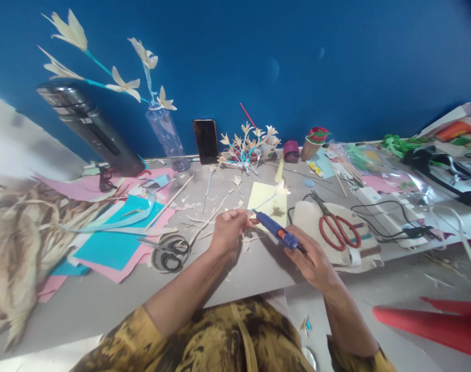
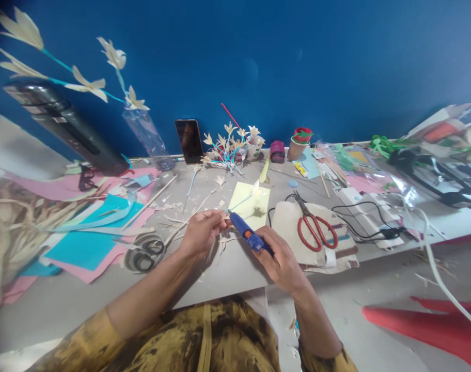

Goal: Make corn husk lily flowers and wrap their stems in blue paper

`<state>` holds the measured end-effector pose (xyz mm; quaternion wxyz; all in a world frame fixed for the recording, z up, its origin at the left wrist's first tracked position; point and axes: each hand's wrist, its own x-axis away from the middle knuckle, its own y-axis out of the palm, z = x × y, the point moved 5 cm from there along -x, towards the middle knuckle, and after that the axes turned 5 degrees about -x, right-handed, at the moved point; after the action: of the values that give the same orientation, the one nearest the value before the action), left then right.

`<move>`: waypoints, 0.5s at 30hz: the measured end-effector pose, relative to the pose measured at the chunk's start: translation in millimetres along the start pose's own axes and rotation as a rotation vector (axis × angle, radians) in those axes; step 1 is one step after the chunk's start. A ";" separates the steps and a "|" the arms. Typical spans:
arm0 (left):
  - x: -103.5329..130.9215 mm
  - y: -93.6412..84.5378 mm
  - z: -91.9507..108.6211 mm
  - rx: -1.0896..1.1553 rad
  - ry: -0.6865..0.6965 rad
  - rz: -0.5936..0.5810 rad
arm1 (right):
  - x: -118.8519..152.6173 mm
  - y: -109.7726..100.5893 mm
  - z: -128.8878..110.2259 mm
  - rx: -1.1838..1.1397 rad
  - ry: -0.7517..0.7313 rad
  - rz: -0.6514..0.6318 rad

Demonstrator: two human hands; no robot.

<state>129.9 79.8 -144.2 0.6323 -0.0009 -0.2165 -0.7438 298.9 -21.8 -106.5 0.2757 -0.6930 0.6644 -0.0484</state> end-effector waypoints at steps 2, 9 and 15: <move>-0.2 -0.3 0.3 -0.003 0.000 0.014 | 0.7 0.7 0.8 -0.011 0.002 -0.007; 0.1 0.2 1.5 -0.024 -0.002 0.015 | 1.2 0.4 4.4 -0.015 -0.010 0.002; -1.7 -1.1 -0.2 -0.024 0.004 0.029 | 0.2 2.8 1.5 -0.022 -0.005 -0.032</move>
<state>129.2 81.5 -145.2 0.6435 -0.0102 -0.2063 -0.7371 297.2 -21.4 -109.1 0.2685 -0.7067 0.6531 -0.0437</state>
